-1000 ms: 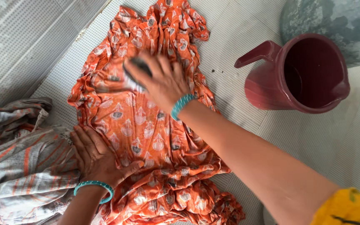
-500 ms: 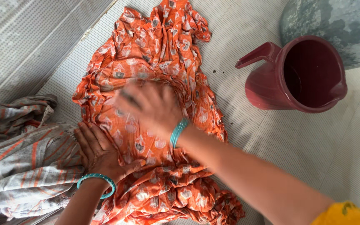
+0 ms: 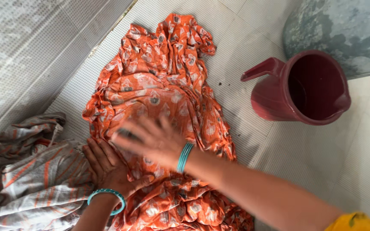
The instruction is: The person scrubs an orange patterned cloth on a tiled floor using hands and a brush. They apply soap from a container and rinse the cloth with water from a red pitcher, repeating the scrubbing and rinsing process.
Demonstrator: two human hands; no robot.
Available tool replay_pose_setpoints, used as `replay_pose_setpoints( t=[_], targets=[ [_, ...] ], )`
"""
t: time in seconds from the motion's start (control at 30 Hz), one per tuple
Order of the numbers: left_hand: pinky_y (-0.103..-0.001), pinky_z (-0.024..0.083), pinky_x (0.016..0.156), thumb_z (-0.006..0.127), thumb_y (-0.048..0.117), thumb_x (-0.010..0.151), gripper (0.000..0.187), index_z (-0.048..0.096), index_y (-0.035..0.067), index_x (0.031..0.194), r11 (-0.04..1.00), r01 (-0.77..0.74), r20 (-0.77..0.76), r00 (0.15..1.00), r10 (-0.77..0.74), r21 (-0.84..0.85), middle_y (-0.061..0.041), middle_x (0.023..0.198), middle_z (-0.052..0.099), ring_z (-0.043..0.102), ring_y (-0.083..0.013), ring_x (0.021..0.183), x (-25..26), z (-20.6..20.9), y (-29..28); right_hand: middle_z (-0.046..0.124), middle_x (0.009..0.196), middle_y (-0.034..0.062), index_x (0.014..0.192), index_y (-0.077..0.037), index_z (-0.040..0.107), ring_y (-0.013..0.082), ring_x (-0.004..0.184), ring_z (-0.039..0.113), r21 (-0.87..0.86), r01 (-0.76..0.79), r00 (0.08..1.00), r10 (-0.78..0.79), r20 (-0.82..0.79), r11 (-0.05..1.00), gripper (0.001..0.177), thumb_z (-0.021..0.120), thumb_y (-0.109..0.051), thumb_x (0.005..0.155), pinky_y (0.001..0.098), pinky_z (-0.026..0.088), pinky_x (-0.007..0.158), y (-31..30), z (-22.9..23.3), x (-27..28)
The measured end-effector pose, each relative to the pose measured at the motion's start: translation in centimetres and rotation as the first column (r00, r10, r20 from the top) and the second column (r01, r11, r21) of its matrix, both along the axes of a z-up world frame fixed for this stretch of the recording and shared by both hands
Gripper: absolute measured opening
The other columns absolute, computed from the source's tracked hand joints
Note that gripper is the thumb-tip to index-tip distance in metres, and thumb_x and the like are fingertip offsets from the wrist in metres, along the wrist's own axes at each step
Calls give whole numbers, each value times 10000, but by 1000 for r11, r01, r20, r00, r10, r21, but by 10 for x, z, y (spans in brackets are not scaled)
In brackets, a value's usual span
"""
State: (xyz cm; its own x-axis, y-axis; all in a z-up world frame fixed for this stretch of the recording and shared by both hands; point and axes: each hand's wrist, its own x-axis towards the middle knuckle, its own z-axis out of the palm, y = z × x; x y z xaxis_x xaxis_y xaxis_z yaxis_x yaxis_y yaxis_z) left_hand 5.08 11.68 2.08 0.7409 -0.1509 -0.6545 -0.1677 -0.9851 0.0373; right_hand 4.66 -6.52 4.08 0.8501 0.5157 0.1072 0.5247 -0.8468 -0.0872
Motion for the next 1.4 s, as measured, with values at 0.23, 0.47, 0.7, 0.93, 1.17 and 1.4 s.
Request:
replay_pose_setpoints(
  t=[0.23, 0.47, 0.7, 0.93, 1.17, 1.4],
  targets=[
    [-613, 82, 1240, 887, 771, 418, 1783, -263, -19, 1528, 990, -116, 17, 993, 117, -78, -261, 1591, -363, -333, -443, 1483, 0, -13, -1, 313, 1553, 151, 1558, -285, 314, 447, 1325, 426, 39, 446, 894, -444, -60, 894, 900, 778, -174, 794, 631, 414, 979, -69, 6, 86],
    [-622, 49, 1229, 829, 828, 496, 1751, -273, -38, 1547, 998, -38, -48, 998, 41, 55, -306, 1601, -384, -349, -481, 1484, 4, -16, -1, 356, 1583, 153, 1556, -319, 347, 381, 1347, 460, 101, 157, 988, -156, -20, 982, 882, 746, -96, 802, 627, 452, 1012, -15, -4, 21],
    [-616, -74, 1223, 784, 894, 519, 1751, -250, -91, 1533, 990, 16, -77, 997, -5, 139, -355, 1565, -389, -367, -532, 1441, 6, -12, -7, 349, 1593, 129, 1577, -325, 359, 391, 1362, 436, -62, 268, 963, -264, 55, 962, 939, 802, -158, 766, 586, 453, 981, -89, -6, 68],
    [-593, -38, 1222, 823, 861, 474, 1785, -281, -51, 1539, 992, -71, -83, 993, 80, 102, -309, 1577, -409, -383, -485, 1453, 6, -1, -11, 358, 1602, 144, 1584, -318, 377, 428, 1340, 430, 72, 366, 927, -357, -117, 928, 687, 693, -106, 1012, 575, 479, 938, -19, -7, 72],
    [-605, -45, 1236, 817, 865, 523, 1720, -224, -66, 1526, 994, 18, -48, 999, -13, 109, -358, 1583, -339, -343, -533, 1456, 3, -1, -7, 351, 1599, 116, 1557, -343, 390, 344, 1335, 429, 45, 31, 998, -34, 58, 999, 901, 710, -28, 776, 514, 463, 935, -28, -14, 95],
    [-578, -31, 1234, 867, 839, 452, 1783, -252, -41, 1526, 997, -57, -40, 997, 60, 59, -314, 1584, -353, -348, -493, 1456, 6, 1, -8, 369, 1541, 121, 1535, -382, 361, 374, 1333, 379, 42, 416, 908, -412, -68, 909, 905, 846, -265, 780, 597, 388, 986, -100, -3, 162]
  ],
)
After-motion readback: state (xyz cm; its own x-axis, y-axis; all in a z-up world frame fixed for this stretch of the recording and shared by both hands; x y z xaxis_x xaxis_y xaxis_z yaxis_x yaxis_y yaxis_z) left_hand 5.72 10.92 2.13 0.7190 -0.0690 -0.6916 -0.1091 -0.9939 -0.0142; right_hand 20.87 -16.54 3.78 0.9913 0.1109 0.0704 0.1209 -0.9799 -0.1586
